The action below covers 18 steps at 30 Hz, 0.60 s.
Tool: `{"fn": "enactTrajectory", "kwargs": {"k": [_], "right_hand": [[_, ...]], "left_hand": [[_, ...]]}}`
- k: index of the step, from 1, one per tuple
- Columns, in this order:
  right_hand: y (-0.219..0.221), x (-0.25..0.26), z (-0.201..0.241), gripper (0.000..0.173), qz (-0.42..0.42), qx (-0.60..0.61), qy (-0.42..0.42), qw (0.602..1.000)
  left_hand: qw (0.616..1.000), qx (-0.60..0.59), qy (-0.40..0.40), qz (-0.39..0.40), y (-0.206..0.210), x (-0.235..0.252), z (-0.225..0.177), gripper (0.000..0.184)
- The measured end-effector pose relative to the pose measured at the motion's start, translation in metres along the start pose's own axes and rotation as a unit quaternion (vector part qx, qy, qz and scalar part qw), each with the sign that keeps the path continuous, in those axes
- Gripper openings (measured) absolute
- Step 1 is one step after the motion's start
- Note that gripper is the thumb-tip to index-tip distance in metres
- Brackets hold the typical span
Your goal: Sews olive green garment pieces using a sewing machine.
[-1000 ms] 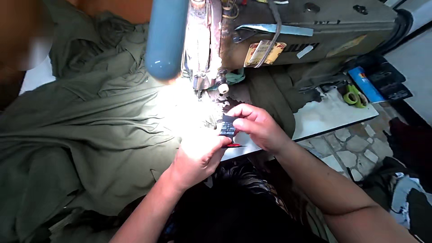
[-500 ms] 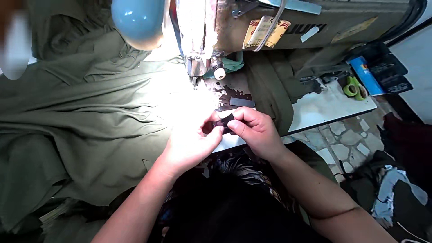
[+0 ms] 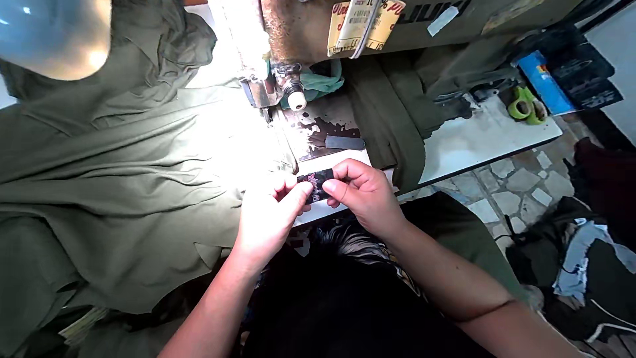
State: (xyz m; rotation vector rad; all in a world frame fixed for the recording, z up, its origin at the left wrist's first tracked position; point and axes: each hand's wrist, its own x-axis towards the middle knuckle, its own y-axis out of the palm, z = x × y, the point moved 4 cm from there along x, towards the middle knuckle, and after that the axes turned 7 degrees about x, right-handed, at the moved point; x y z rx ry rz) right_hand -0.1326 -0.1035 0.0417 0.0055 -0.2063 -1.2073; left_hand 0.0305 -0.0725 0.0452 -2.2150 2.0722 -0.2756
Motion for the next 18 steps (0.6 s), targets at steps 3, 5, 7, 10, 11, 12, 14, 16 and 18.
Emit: {"fn": "enactTrajectory", "kwargs": {"k": [3, 5, 7, 10, 11, 12, 14, 16, 18], "right_hand": [[0.000, 0.000, -0.002, 0.013, -0.001, -0.015, 0.015, 1.000], [0.000, 0.001, -0.004, 0.013, 0.003, -0.023, 0.026, 0.999], [0.002, 0.007, -0.007, 0.013, 0.014, -0.034, 0.036, 0.999], [0.007, 0.033, -0.017, 0.005, 0.010, -0.032, 0.033, 0.999], [0.010, 0.044, -0.022, 0.017, -0.001, -0.030, 0.056, 0.998], [0.013, 0.055, -0.026, 0.031, -0.011, -0.013, 0.105, 0.994], [0.024, 0.064, -0.036, 0.051, -0.009, 0.046, 0.236, 0.971], [0.044, 0.056, -0.045, 0.044, 0.062, 0.048, 0.274, 0.958], [0.067, 0.051, -0.051, 0.037, 0.189, -0.072, 0.228, 0.952]], "left_hand": [[1.000, 0.023, -0.006, 0.012, 0.000, 0.000, 0.003, 0.014], [0.998, 0.054, 0.005, 0.011, -0.001, -0.001, 0.005, 0.011], [0.994, 0.100, 0.033, -0.012, -0.006, -0.001, 0.005, 0.009], [0.981, 0.162, 0.044, -0.095, -0.034, -0.003, 0.011, 0.010], [0.977, 0.167, 0.033, -0.126, -0.047, -0.005, 0.018, 0.013], [0.976, 0.154, 0.021, -0.153, -0.060, -0.007, 0.027, 0.015], [0.972, 0.107, 0.003, -0.211, -0.082, -0.015, 0.050, 0.007], [0.965, 0.040, -0.009, -0.259, -0.100, -0.032, 0.065, 0.006], [0.956, -0.022, -0.021, -0.291, -0.117, -0.049, 0.077, 0.013]]}}
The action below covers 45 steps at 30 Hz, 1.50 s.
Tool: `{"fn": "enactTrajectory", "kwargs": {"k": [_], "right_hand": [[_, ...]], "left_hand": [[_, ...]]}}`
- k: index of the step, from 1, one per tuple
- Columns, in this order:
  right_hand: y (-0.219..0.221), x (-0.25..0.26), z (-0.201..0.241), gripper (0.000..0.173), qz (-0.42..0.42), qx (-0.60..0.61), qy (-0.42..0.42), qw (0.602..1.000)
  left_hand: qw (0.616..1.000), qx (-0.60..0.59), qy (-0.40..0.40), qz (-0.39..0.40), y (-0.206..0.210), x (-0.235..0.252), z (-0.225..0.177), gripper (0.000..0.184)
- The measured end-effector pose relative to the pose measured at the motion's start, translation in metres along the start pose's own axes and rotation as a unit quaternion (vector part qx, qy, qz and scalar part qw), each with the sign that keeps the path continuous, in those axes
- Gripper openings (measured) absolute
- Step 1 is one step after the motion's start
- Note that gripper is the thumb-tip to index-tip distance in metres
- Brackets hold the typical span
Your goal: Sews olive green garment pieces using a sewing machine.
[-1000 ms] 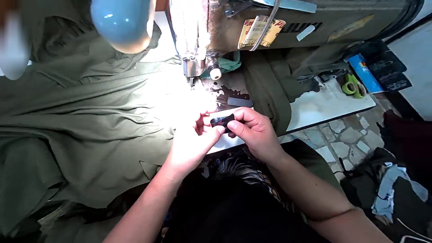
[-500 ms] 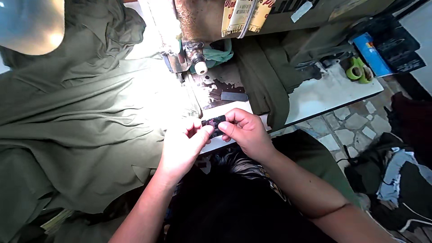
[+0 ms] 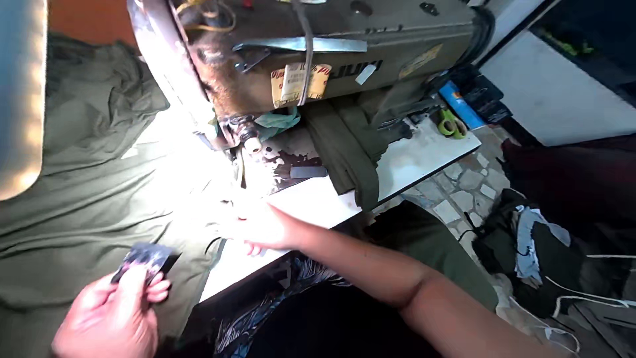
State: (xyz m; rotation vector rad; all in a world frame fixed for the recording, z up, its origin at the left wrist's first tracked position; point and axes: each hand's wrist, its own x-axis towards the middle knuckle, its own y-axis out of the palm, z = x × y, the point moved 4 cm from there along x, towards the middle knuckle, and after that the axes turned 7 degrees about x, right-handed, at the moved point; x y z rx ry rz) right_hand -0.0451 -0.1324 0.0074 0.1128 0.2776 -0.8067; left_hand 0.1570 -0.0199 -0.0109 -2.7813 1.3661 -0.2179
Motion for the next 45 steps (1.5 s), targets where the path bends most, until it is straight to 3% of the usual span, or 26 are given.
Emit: {"fn": "enactTrajectory", "kwargs": {"k": [2, 4, 6, 8, 10, 12, 15, 17, 19, 21, 24, 27, 29, 32, 36, 38, 42, 45], "right_hand": [[0.012, -0.003, 0.012, 0.034, 0.042, -0.180, -0.012, 0.983], [0.016, -0.016, 0.027, 0.031, 0.026, -0.227, -0.049, 0.972], [0.009, -0.030, 0.027, 0.032, -0.046, -0.150, -0.108, 0.982], [0.001, -0.047, 0.016, 0.042, -0.081, 0.016, -0.063, 0.995], [-0.001, -0.064, 0.000, 0.044, -0.080, 0.170, 0.014, 0.982], [-0.002, -0.074, -0.011, 0.041, -0.075, 0.199, 0.026, 0.977], [-0.008, -0.076, -0.012, 0.034, -0.075, 0.051, -0.075, 0.993], [-0.018, -0.071, -0.005, 0.028, -0.113, -0.116, -0.185, 0.969], [-0.031, -0.058, 0.006, 0.020, -0.171, -0.273, -0.276, 0.905], [-0.044, -0.036, 0.013, 0.023, -0.182, -0.396, -0.312, 0.844], [-0.046, -0.014, 0.013, 0.027, -0.112, -0.473, -0.325, 0.811], [-0.036, -0.020, 0.010, 0.023, -0.069, -0.488, -0.389, 0.778], [-0.033, -0.027, 0.009, 0.021, -0.083, -0.472, -0.413, 0.775], [-0.028, -0.031, -0.001, 0.017, -0.113, -0.468, -0.399, 0.781], [-0.024, -0.032, -0.017, 0.023, -0.145, -0.479, -0.351, 0.791], [-0.022, -0.032, -0.018, 0.023, -0.150, -0.487, -0.338, 0.791], [-0.016, -0.032, -0.017, 0.021, -0.147, -0.491, -0.342, 0.787], [-0.017, -0.032, -0.017, 0.017, -0.147, -0.483, -0.341, 0.793]], "left_hand": [[0.999, -0.031, -0.017, -0.011, -0.013, -0.001, 0.005, 0.014], [0.999, -0.036, 0.007, 0.019, -0.010, -0.006, -0.005, 0.016], [0.987, 0.000, 0.094, 0.127, 0.004, -0.020, -0.030, 0.016], [0.950, 0.097, 0.196, 0.222, 0.029, -0.040, -0.055, 0.011], [0.905, 0.202, 0.275, 0.254, 0.064, -0.058, -0.059, 0.021], [0.864, 0.296, 0.320, 0.253, 0.094, -0.067, -0.048, 0.019], [0.835, 0.361, 0.344, 0.230, 0.113, -0.063, -0.035, 0.016], [0.827, 0.379, 0.357, 0.212, 0.116, -0.058, -0.034, 0.014], [0.832, 0.377, 0.354, 0.201, 0.116, -0.052, -0.037, 0.013], [0.855, 0.352, 0.331, 0.188, 0.113, -0.048, -0.042, 0.014], [0.905, 0.286, 0.265, 0.167, 0.104, -0.042, -0.048, 0.019], [0.950, 0.202, 0.142, 0.192, 0.095, -0.032, -0.051, 0.014], [0.963, 0.155, 0.066, 0.212, 0.091, -0.017, -0.060, 0.008], [0.972, 0.123, 0.083, 0.180, 0.095, 0.026, -0.064, 0.003], [0.936, 0.295, 0.174, 0.085, 0.084, 0.096, -0.029, 0.029], [0.926, 0.331, 0.174, 0.053, 0.074, 0.118, -0.020, 0.030], [0.923, 0.352, 0.151, 0.042, 0.074, 0.125, -0.026, 0.031], [0.961, 0.240, 0.118, 0.072, 0.086, 0.104, -0.051, 0.020]]}}
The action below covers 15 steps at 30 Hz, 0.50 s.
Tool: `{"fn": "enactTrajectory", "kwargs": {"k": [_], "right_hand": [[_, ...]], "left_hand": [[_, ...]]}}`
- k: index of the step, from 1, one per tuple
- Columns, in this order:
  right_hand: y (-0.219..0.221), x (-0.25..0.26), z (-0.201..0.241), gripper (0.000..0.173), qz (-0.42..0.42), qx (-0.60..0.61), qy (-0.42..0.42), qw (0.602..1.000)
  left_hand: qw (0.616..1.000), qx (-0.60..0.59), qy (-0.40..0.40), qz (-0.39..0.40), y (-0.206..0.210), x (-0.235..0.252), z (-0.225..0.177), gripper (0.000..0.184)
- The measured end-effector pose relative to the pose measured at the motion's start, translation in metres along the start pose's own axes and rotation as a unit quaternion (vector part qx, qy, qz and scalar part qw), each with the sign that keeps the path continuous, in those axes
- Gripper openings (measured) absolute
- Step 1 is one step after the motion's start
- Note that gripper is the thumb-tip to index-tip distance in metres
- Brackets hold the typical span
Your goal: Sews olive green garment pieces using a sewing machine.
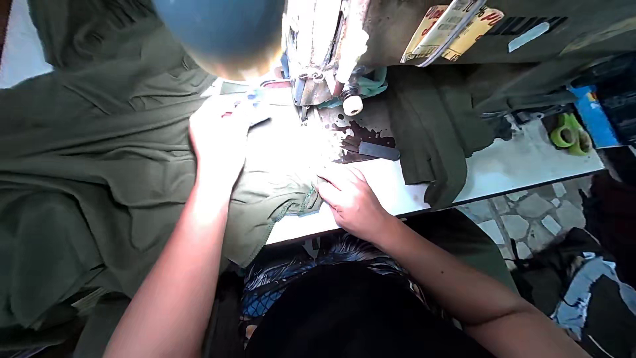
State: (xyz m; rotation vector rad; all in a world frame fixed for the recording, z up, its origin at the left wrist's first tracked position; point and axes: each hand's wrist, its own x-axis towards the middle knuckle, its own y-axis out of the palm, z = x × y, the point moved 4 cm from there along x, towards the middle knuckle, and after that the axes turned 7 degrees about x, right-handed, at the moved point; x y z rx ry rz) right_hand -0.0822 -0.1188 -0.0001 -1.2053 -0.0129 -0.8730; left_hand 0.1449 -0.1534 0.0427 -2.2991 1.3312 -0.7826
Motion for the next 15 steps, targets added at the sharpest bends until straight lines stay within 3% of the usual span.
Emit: {"fn": "enactTrajectory", "kwargs": {"k": [2, 3, 6, 9, 15], "right_hand": [[0.000, -0.001, 0.000, 0.017, 0.001, 0.009, 0.001, 1.000], [0.001, -0.002, 0.000, 0.017, 0.003, 0.011, 0.001, 1.000], [-0.001, -0.001, 0.000, 0.016, 0.002, 0.014, 0.005, 1.000], [-0.002, -0.003, 0.001, 0.016, -0.015, 0.028, 0.014, 0.999], [-0.003, -0.004, 0.001, 0.015, -0.030, 0.045, 0.022, 0.998]], "left_hand": [[0.986, -0.142, -0.028, 0.083, 0.014, -0.012, -0.026, 0.003], [0.971, -0.183, -0.053, 0.143, 0.025, -0.016, -0.031, 0.008], [0.943, -0.118, -0.129, 0.284, 0.050, -0.020, -0.016, 0.018], [0.936, -0.033, -0.170, 0.308, 0.051, -0.016, -0.001, 0.021], [0.914, 0.059, -0.183, 0.357, 0.046, -0.011, -0.009, 0.020]]}}
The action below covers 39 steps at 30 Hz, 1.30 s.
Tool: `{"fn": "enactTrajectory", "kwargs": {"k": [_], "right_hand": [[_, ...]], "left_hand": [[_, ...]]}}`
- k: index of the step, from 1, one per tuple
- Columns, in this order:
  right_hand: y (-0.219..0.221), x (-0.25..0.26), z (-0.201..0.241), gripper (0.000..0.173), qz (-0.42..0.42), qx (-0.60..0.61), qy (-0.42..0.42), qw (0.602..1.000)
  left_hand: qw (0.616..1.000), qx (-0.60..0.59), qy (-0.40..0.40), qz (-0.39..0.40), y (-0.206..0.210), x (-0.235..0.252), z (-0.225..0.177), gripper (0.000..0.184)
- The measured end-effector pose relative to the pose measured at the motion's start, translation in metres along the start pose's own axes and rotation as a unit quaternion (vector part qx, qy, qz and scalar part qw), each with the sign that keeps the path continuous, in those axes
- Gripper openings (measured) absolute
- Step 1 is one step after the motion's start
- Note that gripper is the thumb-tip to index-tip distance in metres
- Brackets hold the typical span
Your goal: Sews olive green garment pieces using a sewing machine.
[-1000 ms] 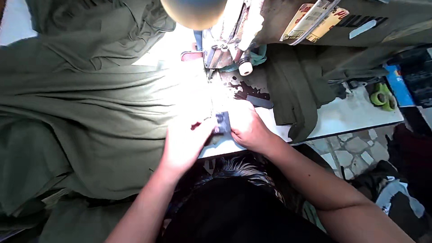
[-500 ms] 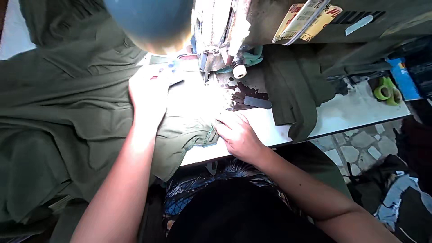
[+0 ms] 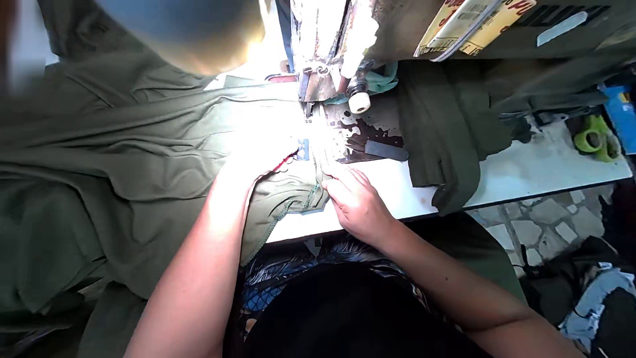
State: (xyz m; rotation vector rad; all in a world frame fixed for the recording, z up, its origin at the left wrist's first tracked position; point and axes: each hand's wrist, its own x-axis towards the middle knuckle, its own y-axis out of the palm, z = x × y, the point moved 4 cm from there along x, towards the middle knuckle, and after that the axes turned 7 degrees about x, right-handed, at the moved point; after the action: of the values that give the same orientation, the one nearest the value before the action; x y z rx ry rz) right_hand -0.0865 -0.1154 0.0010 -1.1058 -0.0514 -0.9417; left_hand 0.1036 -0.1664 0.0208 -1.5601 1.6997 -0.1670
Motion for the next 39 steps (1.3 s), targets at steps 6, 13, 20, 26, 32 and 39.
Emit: {"fn": "enactTrajectory", "kwargs": {"k": [6, 13, 20, 26, 32, 39], "right_hand": [[0.002, -0.001, 0.000, 0.016, 0.005, -0.018, 0.002, 1.000], [0.002, -0.001, 0.000, 0.017, 0.011, -0.024, 0.001, 1.000], [0.004, -0.002, -0.001, 0.017, 0.016, -0.031, 0.005, 0.999], [0.003, 0.000, 0.000, 0.015, 0.019, -0.031, -0.005, 0.999], [-0.004, 0.004, 0.006, 0.013, 0.065, -0.058, -0.047, 0.995], [-0.008, 0.008, 0.010, 0.016, 0.108, -0.090, -0.091, 0.986]], "left_hand": [[0.995, 0.092, -0.019, -0.045, 0.008, -0.002, -0.002, 0.023], [0.992, 0.111, -0.033, -0.059, 0.011, -0.006, -0.012, 0.026], [0.984, 0.008, 0.102, -0.145, 0.024, 0.043, 0.061, 0.014], [0.987, 0.120, 0.021, -0.104, 0.012, -0.006, -0.009, 0.027], [0.935, 0.272, 0.108, -0.198, 0.017, -0.020, -0.021, 0.025], [0.822, 0.343, 0.410, -0.197, 0.042, -0.022, -0.005, 0.047]]}}
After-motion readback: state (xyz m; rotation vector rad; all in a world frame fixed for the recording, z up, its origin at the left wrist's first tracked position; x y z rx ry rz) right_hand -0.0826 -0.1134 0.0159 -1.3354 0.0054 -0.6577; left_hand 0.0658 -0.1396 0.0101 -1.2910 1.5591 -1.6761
